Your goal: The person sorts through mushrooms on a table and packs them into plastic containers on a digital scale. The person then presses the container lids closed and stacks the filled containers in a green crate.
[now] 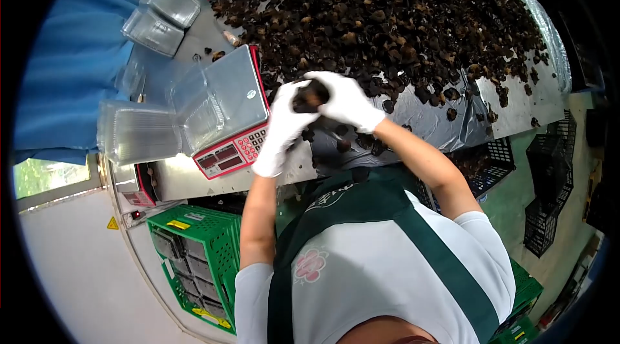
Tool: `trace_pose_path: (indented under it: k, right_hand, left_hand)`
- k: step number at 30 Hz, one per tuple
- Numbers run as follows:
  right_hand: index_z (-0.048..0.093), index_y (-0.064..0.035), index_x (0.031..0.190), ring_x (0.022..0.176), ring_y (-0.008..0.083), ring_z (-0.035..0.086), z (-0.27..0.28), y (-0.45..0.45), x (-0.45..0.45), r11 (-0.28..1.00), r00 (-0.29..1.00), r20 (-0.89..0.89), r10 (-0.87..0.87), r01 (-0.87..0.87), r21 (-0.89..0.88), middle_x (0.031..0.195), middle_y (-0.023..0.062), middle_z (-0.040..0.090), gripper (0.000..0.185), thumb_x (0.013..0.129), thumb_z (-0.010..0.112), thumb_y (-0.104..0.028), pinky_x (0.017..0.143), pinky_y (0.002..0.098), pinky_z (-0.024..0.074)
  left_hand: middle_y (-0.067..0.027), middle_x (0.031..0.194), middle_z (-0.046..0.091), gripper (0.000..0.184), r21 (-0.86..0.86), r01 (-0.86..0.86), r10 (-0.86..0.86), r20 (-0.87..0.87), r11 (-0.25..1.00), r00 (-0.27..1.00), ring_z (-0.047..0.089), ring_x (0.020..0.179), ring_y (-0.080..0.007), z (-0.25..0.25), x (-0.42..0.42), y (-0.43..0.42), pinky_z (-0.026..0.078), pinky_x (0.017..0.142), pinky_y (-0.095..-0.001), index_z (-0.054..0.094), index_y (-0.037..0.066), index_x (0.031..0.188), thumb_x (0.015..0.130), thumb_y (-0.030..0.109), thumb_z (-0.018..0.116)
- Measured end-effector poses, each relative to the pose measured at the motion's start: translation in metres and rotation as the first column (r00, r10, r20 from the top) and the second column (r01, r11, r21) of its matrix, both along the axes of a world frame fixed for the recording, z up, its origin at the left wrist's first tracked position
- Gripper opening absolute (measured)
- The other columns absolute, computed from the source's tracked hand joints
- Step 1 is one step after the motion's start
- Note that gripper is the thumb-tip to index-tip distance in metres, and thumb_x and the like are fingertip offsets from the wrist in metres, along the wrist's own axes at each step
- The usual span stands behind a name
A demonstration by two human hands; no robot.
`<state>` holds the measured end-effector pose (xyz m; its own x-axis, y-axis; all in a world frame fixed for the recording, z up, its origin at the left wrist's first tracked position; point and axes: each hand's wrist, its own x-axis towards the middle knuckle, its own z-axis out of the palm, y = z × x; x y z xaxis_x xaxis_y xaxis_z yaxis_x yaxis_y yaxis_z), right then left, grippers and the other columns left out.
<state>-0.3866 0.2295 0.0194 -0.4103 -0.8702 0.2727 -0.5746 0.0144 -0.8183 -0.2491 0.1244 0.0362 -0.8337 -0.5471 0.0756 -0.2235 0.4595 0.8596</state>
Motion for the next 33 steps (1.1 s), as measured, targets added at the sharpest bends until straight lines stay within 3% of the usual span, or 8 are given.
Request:
trace_pose_path:
  k: [6, 10, 13, 18, 22, 28, 30, 33]
  right_hand:
    - [0.058, -0.0034, 0.118, 0.103, 0.0332, 0.062, 0.040, -0.126, 0.090, 0.975, 0.975, 0.032, 0.221, -0.222, 0.024, 0.109, 0.0183, 0.064, 0.056, 0.064, 0.068, -0.014, 0.091, 0.0367, 0.0486]
    - [0.062, -0.0057, 0.112, 0.096, 0.0351, 0.063, 0.050, -0.199, 0.131, 0.918, 0.937, 0.115, 0.331, -0.348, 0.189, 0.103, 0.0189, 0.066, 0.052, 0.062, 0.072, -0.020, 0.084, 0.0387, 0.0516]
    - [0.063, -0.0054, 0.109, 0.093, 0.0348, 0.064, 0.034, -0.238, 0.150, 0.878, 0.926, -0.029, 0.377, -0.348, 0.329, 0.101, 0.0188, 0.067, 0.046, 0.066, 0.070, -0.022, 0.083, 0.0390, 0.0520]
    - [0.054, -0.0044, 0.113, 0.096, 0.0372, 0.061, 0.029, -0.220, 0.156, 0.951, 0.935, -0.211, 0.286, -0.250, 0.184, 0.105, 0.0219, 0.058, 0.040, 0.076, 0.065, -0.015, 0.082, 0.0409, 0.0511]
    - [0.053, -0.0060, 0.121, 0.096, 0.0352, 0.061, 0.038, -0.174, 0.099, 0.974, 0.959, -0.183, 0.219, -0.225, -0.011, 0.107, 0.0160, 0.059, 0.047, 0.076, 0.063, -0.017, 0.083, 0.0414, 0.0502]
    - [0.058, -0.0104, 0.122, 0.106, 0.0353, 0.056, -0.028, -0.060, -0.027, 0.859, 0.848, -0.454, -0.274, 0.428, 0.281, 0.123, 0.0144, 0.056, 0.056, 0.076, 0.069, -0.040, 0.086, 0.0413, 0.0505]
    - [0.057, -0.0122, 0.126, 0.116, 0.0382, 0.050, -0.068, -0.030, -0.044, 0.762, 0.781, -0.553, -0.291, 0.538, 0.360, 0.133, 0.0174, 0.048, 0.065, 0.073, 0.072, -0.047, 0.091, 0.0449, 0.0480]
    - [0.060, -0.0151, 0.122, 0.128, 0.0396, 0.038, -0.089, 0.005, -0.020, 0.812, 0.826, -0.560, -0.063, 0.369, 0.452, 0.136, 0.0154, 0.044, 0.056, 0.073, 0.074, -0.039, 0.102, 0.0525, 0.0369]
  left_hand:
    - [-0.0073, 0.106, 0.063, 0.060, 0.045, -0.215, 0.214, 0.024, 0.976, 0.976, 0.060, 0.096, -0.0186, 0.040, 0.111, -0.099, 0.048, 0.087, -0.0308, 0.058, 0.004, 0.120, 0.062, 0.002, 0.074]
    - [0.0000, 0.084, 0.063, 0.052, 0.285, -0.274, 0.266, 0.066, 0.919, 0.962, 0.053, 0.062, -0.0058, 0.046, 0.162, -0.159, 0.043, 0.054, -0.0221, 0.059, 0.004, 0.116, 0.066, 0.001, 0.072]
    - [-0.0022, 0.091, 0.064, 0.046, 0.268, -0.222, 0.222, 0.028, 0.938, 0.975, 0.058, 0.077, -0.0117, 0.016, 0.181, -0.196, 0.049, 0.067, -0.0270, 0.059, 0.003, 0.109, 0.066, 0.003, 0.075]
    - [-0.0088, 0.118, 0.062, 0.082, 0.162, -0.113, 0.085, 0.172, 0.980, 0.981, 0.058, 0.108, -0.0168, 0.008, 0.174, -0.209, 0.044, 0.096, -0.0308, 0.048, 0.000, 0.131, 0.057, 0.008, 0.083]
    - [-0.0181, 0.138, 0.047, 0.099, -0.115, -0.163, 0.191, 0.302, 0.980, 0.934, 0.049, 0.125, -0.0273, 0.013, 0.162, -0.205, 0.041, 0.103, -0.0358, 0.039, 0.004, 0.140, 0.056, 0.023, 0.088]
    - [-0.0108, 0.148, 0.036, 0.097, -0.523, -0.085, 0.391, 0.511, 0.848, 0.765, 0.049, 0.124, -0.0326, 0.058, 0.146, -0.172, 0.046, 0.098, -0.0400, 0.034, 0.020, 0.144, 0.062, 0.039, 0.082]
    - [-0.0089, 0.148, 0.037, 0.086, -0.553, -0.097, 0.412, 0.480, 0.827, 0.775, 0.052, 0.121, -0.0308, 0.064, 0.146, -0.168, 0.048, 0.094, -0.0397, 0.042, 0.020, 0.139, 0.065, 0.039, 0.080]
    - [-0.0100, 0.143, 0.043, 0.065, -0.662, -0.149, 0.409, 0.256, 0.735, 0.876, 0.053, 0.118, -0.0301, 0.069, 0.127, -0.147, 0.047, 0.094, -0.0380, 0.051, 0.017, 0.132, 0.073, 0.031, 0.075]
